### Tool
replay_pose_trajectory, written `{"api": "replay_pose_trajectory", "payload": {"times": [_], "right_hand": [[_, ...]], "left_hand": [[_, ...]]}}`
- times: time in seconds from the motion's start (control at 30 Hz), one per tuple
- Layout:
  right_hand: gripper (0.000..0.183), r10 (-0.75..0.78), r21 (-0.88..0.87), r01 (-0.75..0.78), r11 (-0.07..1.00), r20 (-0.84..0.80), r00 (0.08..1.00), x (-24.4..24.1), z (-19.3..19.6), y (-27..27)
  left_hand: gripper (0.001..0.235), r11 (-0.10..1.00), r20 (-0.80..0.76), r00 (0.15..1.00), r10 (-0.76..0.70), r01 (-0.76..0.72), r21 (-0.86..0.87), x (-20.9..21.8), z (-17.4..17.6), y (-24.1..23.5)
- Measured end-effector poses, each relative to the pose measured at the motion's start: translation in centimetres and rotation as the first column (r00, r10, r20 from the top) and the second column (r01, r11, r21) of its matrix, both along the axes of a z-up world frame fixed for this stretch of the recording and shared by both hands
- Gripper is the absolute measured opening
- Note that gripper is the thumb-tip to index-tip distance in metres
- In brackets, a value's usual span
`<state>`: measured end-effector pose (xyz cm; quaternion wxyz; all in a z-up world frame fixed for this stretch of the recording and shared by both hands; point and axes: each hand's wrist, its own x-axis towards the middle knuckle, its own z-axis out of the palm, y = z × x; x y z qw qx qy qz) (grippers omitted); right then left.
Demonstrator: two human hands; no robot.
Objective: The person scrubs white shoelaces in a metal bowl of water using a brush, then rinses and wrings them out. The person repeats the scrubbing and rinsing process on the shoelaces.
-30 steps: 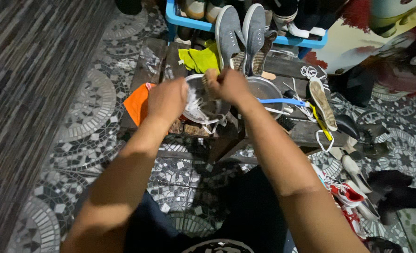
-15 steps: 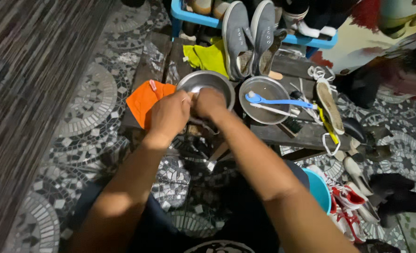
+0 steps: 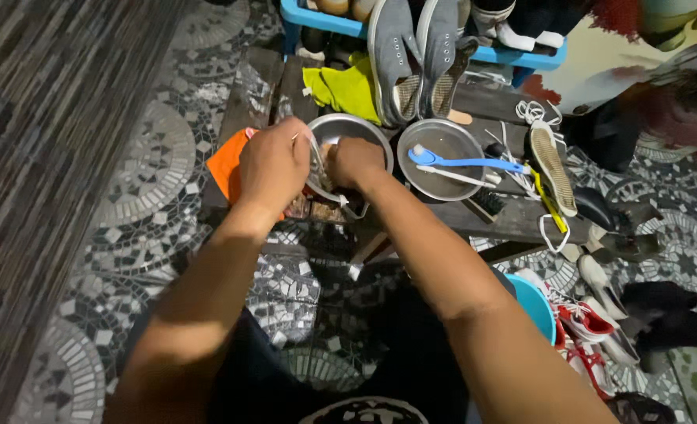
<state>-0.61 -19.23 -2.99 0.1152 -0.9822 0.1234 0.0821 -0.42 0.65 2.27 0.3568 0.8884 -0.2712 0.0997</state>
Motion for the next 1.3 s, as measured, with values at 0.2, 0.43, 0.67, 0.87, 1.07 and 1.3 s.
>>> {"api": "replay_pose_trajectory", "payload": {"times": [0.2,0.43,0.67,0.87,1.07,1.3], "right_hand": [[0.038,0.062,-0.004,-0.062,0.998,-0.046,0.997,1.4,-2.0,-1.6],[0.030,0.034,0.009,-0.034,0.999,-0.043,0.998,1.6,-2.4,-2.0],[0.041,-0.001,-0.068,-0.011,0.998,-0.171,0.985,1.7,0.2,-0.7],[0.066,-0.055,0.109,0.059,0.992,-0.040,0.998,1.0,1.1,-2.0],[0.057,-0.201,0.146,0.160,0.976,0.333,0.921,0.4,3.1,-6.6],[0.055,-0.123,0.191,0.067,0.979,0.302,0.945,-3.3,5.9,-7.0]], "left_hand": [[0.021,0.999,-0.003,0.999,0.051,-0.051,-0.003,-0.4,2.3,0.4],[0.025,0.984,0.177,0.972,0.153,-0.134,-0.114,0.4,2.7,-0.3],[0.021,0.999,0.548,0.836,-0.033,0.046,-0.010,4.1,11.4,2.5],[0.012,0.994,0.463,0.886,-0.030,-0.023,0.109,4.5,13.2,-0.8],[0.017,0.996,0.408,0.910,-0.072,0.090,-0.027,2.3,10.1,-2.2],[0.029,0.957,0.130,0.991,0.012,-0.049,0.287,0.7,-4.2,-1.5]]}}
